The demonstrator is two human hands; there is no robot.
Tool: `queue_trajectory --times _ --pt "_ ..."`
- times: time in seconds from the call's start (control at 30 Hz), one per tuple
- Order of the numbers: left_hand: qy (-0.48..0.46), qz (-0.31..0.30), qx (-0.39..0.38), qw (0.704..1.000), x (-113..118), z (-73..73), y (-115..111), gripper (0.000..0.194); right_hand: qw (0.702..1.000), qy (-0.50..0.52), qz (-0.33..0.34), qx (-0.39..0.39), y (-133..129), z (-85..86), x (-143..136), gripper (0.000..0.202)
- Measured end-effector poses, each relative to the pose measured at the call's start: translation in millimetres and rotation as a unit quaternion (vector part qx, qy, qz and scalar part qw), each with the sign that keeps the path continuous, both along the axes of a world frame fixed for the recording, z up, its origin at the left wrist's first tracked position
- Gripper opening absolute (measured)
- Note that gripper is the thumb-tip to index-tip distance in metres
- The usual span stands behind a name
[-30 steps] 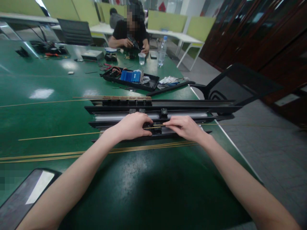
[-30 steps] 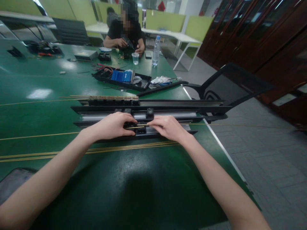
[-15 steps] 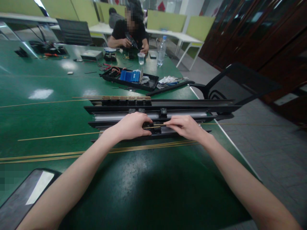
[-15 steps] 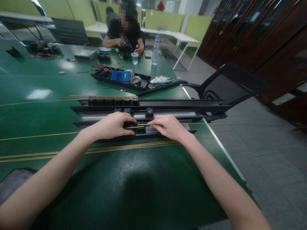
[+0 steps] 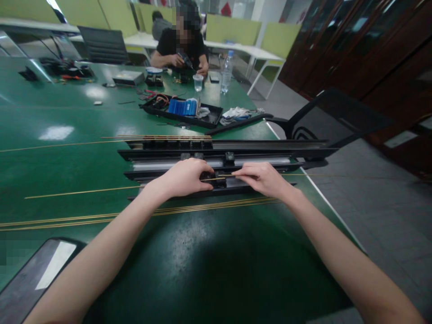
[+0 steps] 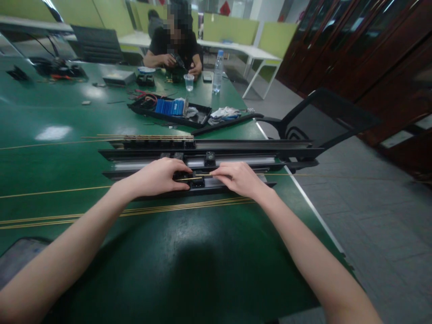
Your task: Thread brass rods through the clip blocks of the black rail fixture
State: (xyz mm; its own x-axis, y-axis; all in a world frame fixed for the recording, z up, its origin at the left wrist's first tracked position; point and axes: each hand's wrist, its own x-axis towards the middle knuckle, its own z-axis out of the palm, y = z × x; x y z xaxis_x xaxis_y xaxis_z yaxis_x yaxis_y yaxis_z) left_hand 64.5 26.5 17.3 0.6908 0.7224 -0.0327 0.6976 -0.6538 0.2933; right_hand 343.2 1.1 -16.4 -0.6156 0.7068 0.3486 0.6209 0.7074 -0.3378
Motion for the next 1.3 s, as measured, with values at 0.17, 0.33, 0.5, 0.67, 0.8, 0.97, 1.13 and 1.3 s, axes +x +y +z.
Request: queue_trajectory --times 0.17,0.33,0.5,0.67,0.8,0.97,1.13,1.3 --pt "0.002 0.002 0.004 1.0 0.3 1.2 -0.4 0.046 1.0 0.004 0.001 -0.004 -0.7 0.0 2.5 0.022" --pt "-0.002 -0.003 0.007 1.0 -0.2 0.4 -0.3 0.048 1.0 -0.005 -0.002 -0.003 -1.0 -0.2 3.9 0.022" --pt "-0.002 -0.002 0.009 1.0 -0.4 0.0 -0.3 0.047 1.0 -0.003 0.0 -0.004 -1.3 -0.2 4.8 0.022" --pt "-0.006 -0.005 0.009 1.0 -0.6 -0.8 -0.1 0.047 1.0 -0.008 -0.003 -0.005 -1.2 -1.0 4.9 0.022" --pt "-0.005 -0.01 0.012 1.0 -1.3 -2.1 0.1 0.049 1.0 -0.008 -0.006 -0.004 -1.0 -1.7 4.9 0.022" --pt "0.003 -0.009 0.017 1.0 -0.8 -1.2 -0.9 0.048 1.0 -0.005 -0.002 0.006 -1.5 -1.0 5.5 0.021" --pt "0.005 -0.009 0.011 1.0 0.2 0.8 -1.9 0.048 1.0 -0.011 -0.007 0.003 -2.9 0.9 6.2 0.022" --pt "0.0 -0.01 0.011 1.0 -0.4 0.0 -1.2 0.048 1.0 -0.015 -0.011 0.0 -4.3 2.5 6.6 0.022"
